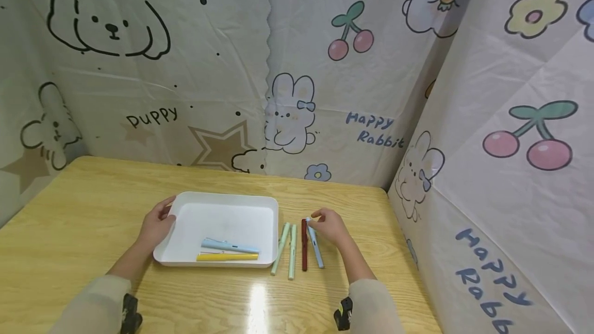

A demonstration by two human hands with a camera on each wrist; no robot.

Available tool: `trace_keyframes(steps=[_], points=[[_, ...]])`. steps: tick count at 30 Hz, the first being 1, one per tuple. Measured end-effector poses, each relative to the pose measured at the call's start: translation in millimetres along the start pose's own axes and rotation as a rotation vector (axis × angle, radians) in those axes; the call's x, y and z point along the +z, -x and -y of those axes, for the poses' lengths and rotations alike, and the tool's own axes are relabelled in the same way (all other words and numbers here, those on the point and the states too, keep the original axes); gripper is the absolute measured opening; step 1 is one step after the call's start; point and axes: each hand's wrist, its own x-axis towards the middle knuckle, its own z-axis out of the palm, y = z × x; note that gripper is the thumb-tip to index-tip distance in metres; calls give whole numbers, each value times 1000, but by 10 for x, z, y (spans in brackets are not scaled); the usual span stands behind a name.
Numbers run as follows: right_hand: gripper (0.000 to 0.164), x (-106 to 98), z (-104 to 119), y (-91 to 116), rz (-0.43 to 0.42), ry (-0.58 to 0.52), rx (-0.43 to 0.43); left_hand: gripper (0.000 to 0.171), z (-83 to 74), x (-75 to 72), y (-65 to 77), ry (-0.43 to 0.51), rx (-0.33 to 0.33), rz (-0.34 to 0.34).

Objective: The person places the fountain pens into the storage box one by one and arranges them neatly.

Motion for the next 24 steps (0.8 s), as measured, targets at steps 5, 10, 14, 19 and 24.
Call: trace_keyframes(steps=[5,10,14,19,24], points=[[31,-4,-51,16,-18,6,15,54,22,-15,-5,0,12,1],[32,0,-114,30,-21,12,12,54,20,-21,-6,0,11,-5],[32,13,-169,51,-21,0,24,55,13,-21,1,2,5,-4],[30,58,-244,72,-19,-36,66,55,15,-16,2,-6,2,-4],[29,115,-289,85,-36,-73,91,55,10,-4,-3,-3,-3,-5]])
